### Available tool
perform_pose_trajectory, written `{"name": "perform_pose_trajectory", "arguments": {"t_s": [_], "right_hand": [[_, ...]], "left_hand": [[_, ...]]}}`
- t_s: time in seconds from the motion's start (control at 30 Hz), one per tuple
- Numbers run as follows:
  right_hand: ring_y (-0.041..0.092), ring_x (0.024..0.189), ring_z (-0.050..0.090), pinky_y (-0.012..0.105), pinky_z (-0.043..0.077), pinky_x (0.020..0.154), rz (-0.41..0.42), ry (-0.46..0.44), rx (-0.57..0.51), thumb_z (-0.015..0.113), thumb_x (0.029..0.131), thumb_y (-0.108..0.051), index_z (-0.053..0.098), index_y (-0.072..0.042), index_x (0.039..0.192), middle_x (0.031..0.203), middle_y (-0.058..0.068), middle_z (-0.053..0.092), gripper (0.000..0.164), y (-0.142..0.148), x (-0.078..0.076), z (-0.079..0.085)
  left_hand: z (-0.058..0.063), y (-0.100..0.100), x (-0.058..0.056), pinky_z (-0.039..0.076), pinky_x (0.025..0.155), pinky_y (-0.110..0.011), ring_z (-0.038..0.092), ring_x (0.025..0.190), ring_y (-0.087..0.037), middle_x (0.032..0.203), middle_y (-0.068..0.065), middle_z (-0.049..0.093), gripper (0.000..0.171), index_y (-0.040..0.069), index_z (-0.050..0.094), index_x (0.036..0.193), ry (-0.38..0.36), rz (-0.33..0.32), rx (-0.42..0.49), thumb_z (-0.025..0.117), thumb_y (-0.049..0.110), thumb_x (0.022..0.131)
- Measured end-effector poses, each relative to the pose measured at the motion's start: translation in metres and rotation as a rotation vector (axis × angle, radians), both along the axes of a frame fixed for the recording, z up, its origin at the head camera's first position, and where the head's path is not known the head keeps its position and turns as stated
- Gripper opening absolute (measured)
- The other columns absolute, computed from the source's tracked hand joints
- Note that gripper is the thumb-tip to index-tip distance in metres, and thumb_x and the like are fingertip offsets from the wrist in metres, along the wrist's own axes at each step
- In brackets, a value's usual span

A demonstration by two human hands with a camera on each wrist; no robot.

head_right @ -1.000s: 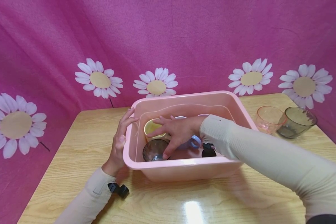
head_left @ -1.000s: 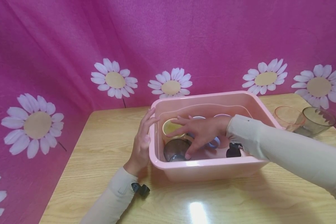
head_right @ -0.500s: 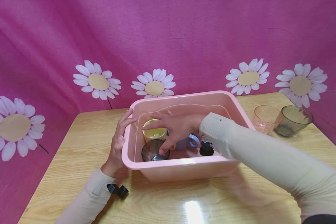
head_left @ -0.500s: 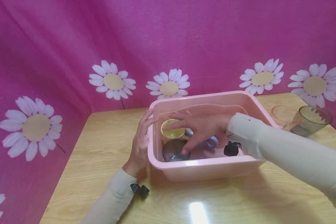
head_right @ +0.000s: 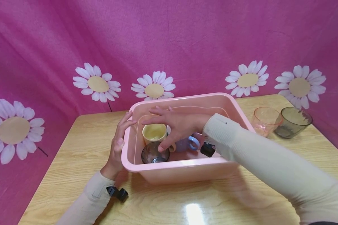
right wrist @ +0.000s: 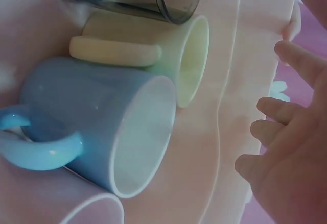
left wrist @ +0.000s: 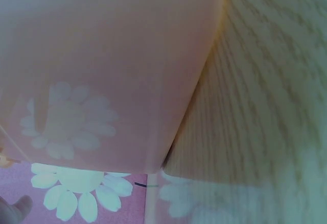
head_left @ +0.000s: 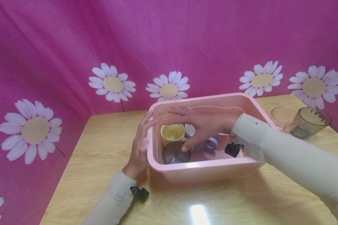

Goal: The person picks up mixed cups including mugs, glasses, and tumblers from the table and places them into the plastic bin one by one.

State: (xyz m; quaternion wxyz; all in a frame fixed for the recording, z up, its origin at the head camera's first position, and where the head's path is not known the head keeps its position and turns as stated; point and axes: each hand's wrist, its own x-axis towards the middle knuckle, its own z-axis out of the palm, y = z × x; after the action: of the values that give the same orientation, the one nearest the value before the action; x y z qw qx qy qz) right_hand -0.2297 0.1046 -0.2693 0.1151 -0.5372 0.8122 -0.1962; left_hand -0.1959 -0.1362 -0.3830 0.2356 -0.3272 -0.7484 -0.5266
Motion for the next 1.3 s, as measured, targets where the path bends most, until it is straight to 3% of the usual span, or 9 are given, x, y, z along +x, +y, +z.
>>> {"name": "perform_pose_trajectory", "arguments": {"t_s": [0.17, 0.33, 0.43, 0.57, 0.8, 1.13, 1.3], "right_hand": [[0.02, 0.146, 0.011, 0.047, 0.02, 0.115, -0.03, 0.006, -0.044, 0.076, 0.077, -0.049, 0.033, -0.041, 0.147, 0.157, -0.011, 0.022, 0.083, 0.004, 0.0, 0.004], [0.017, 0.146, 0.01, 0.045, 0.023, 0.115, -0.131, -0.062, -0.049, 0.076, 0.076, -0.051, 0.033, -0.039, 0.149, 0.16, -0.004, 0.016, 0.086, 0.011, 0.004, 0.008], [0.014, 0.147, 0.007, 0.043, 0.021, 0.116, -0.196, -0.101, -0.041, 0.076, 0.075, -0.052, 0.033, -0.042, 0.147, 0.161, -0.004, 0.013, 0.085, 0.013, 0.006, 0.01], [0.011, 0.146, 0.007, 0.04, 0.023, 0.115, -0.218, -0.115, -0.043, 0.076, 0.075, -0.052, 0.034, -0.046, 0.145, 0.161, -0.004, 0.01, 0.082, 0.015, 0.007, 0.012], [0.011, 0.146, 0.007, 0.04, 0.027, 0.114, -0.264, -0.17, -0.053, 0.076, 0.075, -0.052, 0.032, -0.042, 0.148, 0.161, -0.01, 0.009, 0.085, 0.017, 0.007, 0.013], [0.027, 0.147, -0.002, 0.055, 0.012, 0.116, -0.336, -0.098, -0.067, 0.076, 0.078, -0.046, 0.03, -0.037, 0.15, 0.16, -0.011, 0.004, 0.086, 0.025, 0.005, 0.015], [0.02, 0.147, 0.004, 0.052, 0.018, 0.115, -0.396, -0.076, -0.086, 0.075, 0.077, -0.052, 0.029, -0.042, 0.148, 0.159, -0.017, 0.003, 0.086, 0.03, 0.007, 0.02]], "left_hand": [[0.0, 0.0, 0.001, 0.027, 0.11, -0.059, 0.02, 0.145, -0.023, 0.156, -0.004, 0.028, 0.062, 0.008, 0.046, 0.132, -0.013, -0.001, 0.003, 0.027, 0.054, 0.095], [0.0, 0.0, 0.001, 0.024, 0.112, -0.057, 0.019, 0.145, -0.023, 0.156, -0.004, 0.028, 0.064, 0.007, 0.046, 0.132, -0.005, -0.007, 0.006, 0.026, 0.056, 0.095], [-0.001, 0.0, 0.0, 0.022, 0.113, -0.057, 0.02, 0.145, -0.024, 0.155, -0.006, 0.028, 0.066, 0.005, 0.046, 0.131, 0.013, -0.012, 0.011, 0.024, 0.056, 0.096], [-0.001, -0.001, -0.001, 0.021, 0.113, -0.057, 0.021, 0.144, -0.026, 0.154, -0.008, 0.03, 0.066, 0.003, 0.046, 0.13, 0.034, -0.015, 0.018, 0.024, 0.055, 0.096], [-0.002, 0.0, -0.001, 0.021, 0.113, -0.056, 0.022, 0.144, -0.027, 0.154, -0.01, 0.03, 0.066, 0.001, 0.046, 0.129, 0.041, -0.019, 0.029, 0.024, 0.054, 0.096], [-0.002, -0.001, -0.001, 0.021, 0.113, -0.057, 0.022, 0.144, -0.025, 0.155, -0.007, 0.03, 0.067, 0.0, 0.047, 0.129, 0.024, -0.004, 0.022, 0.025, 0.054, 0.096], [-0.002, -0.001, 0.001, 0.022, 0.112, -0.058, 0.021, 0.145, -0.023, 0.155, -0.006, 0.029, 0.066, 0.002, 0.046, 0.13, 0.002, -0.005, 0.013, 0.026, 0.055, 0.096]]}}
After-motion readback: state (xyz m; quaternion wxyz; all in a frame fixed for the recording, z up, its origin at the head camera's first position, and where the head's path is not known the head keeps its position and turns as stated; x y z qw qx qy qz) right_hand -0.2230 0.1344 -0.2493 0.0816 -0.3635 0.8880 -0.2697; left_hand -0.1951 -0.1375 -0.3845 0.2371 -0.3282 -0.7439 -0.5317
